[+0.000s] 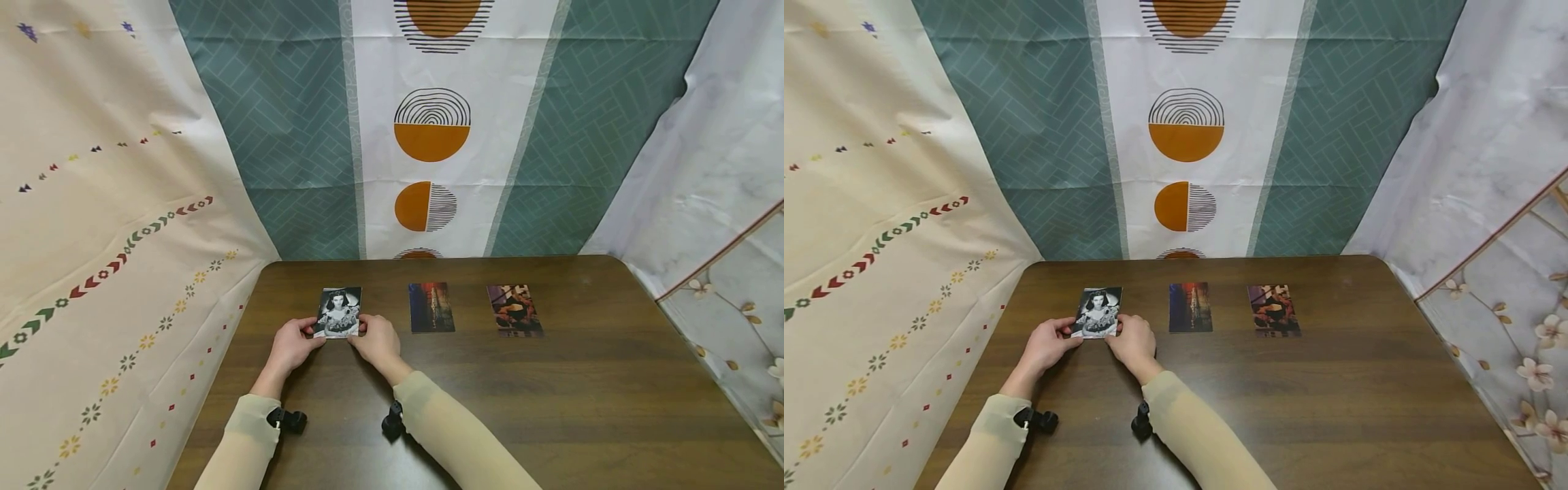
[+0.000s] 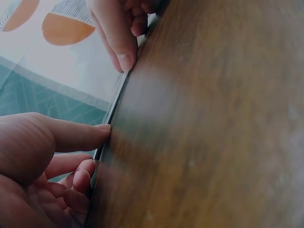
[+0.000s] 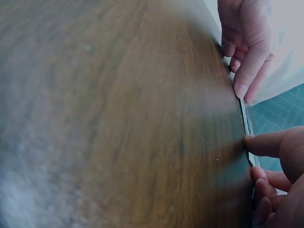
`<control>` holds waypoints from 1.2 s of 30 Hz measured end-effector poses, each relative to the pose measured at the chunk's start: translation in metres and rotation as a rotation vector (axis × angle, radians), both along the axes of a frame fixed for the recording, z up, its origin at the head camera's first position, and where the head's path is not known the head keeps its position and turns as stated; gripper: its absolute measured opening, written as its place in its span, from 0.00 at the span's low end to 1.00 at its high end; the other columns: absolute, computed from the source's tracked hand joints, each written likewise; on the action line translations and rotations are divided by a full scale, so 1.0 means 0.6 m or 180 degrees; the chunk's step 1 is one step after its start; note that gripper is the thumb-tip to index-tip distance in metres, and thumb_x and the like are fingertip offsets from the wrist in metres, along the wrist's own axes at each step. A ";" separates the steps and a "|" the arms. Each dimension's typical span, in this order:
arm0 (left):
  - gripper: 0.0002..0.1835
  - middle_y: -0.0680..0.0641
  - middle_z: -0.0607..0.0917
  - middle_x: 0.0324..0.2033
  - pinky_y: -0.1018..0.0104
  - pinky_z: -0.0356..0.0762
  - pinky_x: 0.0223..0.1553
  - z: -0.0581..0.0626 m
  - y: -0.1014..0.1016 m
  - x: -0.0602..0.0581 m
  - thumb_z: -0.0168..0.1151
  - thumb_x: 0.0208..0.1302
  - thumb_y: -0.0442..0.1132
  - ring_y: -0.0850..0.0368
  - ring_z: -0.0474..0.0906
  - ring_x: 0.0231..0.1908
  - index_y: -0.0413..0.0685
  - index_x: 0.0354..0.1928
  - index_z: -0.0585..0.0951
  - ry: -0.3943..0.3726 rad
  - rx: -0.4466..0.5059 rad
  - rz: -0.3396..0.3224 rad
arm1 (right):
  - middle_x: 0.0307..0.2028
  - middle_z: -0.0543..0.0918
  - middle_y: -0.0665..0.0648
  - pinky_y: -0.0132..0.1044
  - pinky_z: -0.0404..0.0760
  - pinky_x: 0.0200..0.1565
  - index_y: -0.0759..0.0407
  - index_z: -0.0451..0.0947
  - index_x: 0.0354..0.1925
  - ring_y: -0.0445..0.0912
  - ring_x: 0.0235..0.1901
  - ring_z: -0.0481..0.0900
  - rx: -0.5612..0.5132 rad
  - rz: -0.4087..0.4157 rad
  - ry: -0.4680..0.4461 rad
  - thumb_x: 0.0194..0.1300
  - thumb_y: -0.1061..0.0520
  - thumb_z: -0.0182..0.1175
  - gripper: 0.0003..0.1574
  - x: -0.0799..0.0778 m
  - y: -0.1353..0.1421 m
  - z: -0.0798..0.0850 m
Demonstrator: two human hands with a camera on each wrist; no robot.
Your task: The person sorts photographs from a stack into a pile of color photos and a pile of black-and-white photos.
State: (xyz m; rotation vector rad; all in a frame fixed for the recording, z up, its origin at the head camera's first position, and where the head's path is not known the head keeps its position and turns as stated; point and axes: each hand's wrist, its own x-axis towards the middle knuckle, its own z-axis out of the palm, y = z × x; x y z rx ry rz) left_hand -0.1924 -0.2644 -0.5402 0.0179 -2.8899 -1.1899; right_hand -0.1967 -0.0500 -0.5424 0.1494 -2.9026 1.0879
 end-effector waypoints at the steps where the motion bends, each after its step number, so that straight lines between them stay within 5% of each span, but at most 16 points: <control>1: 0.29 0.43 0.83 0.39 0.58 0.71 0.39 0.000 0.001 0.000 0.77 0.62 0.35 0.52 0.74 0.34 0.30 0.64 0.82 -0.0006 0.0009 0.0000 | 0.37 0.83 0.44 0.40 0.81 0.39 0.51 0.86 0.63 0.43 0.40 0.82 0.0024 0.0007 -0.0009 0.59 0.45 0.80 0.35 -0.001 0.000 0.000; 23: 0.29 0.43 0.83 0.38 0.59 0.71 0.39 0.003 0.004 -0.002 0.78 0.61 0.34 0.52 0.74 0.33 0.30 0.63 0.83 0.0002 0.0066 0.0071 | 0.40 0.86 0.42 0.41 0.81 0.44 0.51 0.85 0.65 0.44 0.44 0.84 -0.0096 0.0064 -0.0220 0.60 0.45 0.79 0.36 -0.009 0.008 0.009; 29: 0.31 0.41 0.83 0.41 0.60 0.72 0.40 0.005 0.002 -0.001 0.78 0.61 0.36 0.51 0.76 0.35 0.32 0.65 0.81 -0.0053 0.0231 0.0124 | 0.43 0.88 0.46 0.42 0.82 0.51 0.56 0.84 0.66 0.44 0.44 0.85 -0.0449 0.0307 -0.0312 0.62 0.49 0.79 0.35 -0.015 0.023 0.004; 36: 0.32 0.41 0.81 0.45 0.60 0.72 0.39 0.015 0.017 0.002 0.77 0.62 0.36 0.50 0.74 0.37 0.37 0.68 0.80 0.0056 0.0524 0.0318 | 0.43 0.89 0.51 0.40 0.82 0.46 0.61 0.84 0.63 0.42 0.38 0.83 -0.0898 0.0584 -0.0223 0.63 0.57 0.77 0.31 -0.021 0.053 0.002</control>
